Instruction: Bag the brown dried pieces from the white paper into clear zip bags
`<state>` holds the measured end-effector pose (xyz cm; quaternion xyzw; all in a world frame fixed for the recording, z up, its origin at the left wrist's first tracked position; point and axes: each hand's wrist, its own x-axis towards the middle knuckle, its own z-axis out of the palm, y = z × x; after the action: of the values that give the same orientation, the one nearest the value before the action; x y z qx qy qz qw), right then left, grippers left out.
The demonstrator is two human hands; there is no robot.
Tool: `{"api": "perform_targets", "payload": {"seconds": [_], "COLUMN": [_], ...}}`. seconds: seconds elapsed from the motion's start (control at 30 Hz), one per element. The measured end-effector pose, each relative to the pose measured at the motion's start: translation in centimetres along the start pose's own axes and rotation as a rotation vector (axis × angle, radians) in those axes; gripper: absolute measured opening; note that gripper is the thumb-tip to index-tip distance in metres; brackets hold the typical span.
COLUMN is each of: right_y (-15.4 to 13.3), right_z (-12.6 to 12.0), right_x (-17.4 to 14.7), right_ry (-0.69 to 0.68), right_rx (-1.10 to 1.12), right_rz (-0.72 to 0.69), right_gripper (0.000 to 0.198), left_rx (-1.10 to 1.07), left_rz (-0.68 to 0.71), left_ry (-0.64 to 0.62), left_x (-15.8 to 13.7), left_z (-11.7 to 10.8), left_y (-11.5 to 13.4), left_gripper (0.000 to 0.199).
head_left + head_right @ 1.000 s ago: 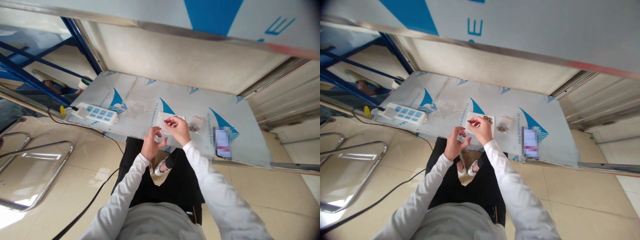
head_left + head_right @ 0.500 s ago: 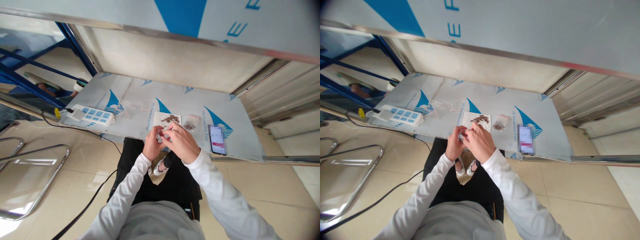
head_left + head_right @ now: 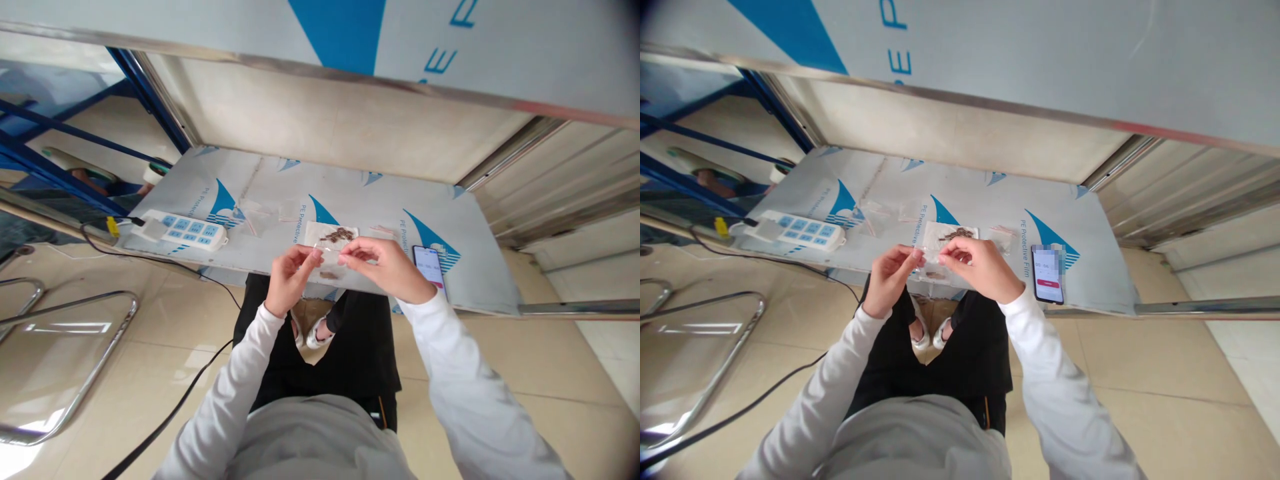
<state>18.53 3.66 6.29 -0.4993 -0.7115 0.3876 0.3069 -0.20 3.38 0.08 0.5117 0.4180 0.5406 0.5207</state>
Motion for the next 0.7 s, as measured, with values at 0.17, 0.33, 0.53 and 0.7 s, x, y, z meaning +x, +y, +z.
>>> {"api": "perform_targets", "payload": {"seconds": [0.17, 0.33, 0.53, 0.7], "right_y": [-0.1, -0.6, -1.4, -1.1], "right_z": [1.2, 3.0, 2.6, 2.8], "right_x": [0.0, -0.1, -0.3, -0.4], "right_ry": [0.134, 0.204, 0.193, 0.170], "right_rx": [0.302, 0.516, 0.468, 0.500], "right_rz": [0.112, 0.165, 0.135, 0.173], "right_gripper": [0.042, 0.023, 0.022, 0.027], "left_rx": [-0.047, -0.017, -0.091, -0.085], "left_rz": [0.030, 0.096, 0.037, 0.037], "left_ry": [0.079, 0.099, 0.040, 0.083], "left_x": [0.0, -0.5, -0.6, -0.7], "left_z": [1.1, 1.6, 1.2, 1.3], "left_y": [1.8, 2.5, 2.4, 2.3], "left_gripper": [0.023, 0.016, 0.020, 0.019]}}
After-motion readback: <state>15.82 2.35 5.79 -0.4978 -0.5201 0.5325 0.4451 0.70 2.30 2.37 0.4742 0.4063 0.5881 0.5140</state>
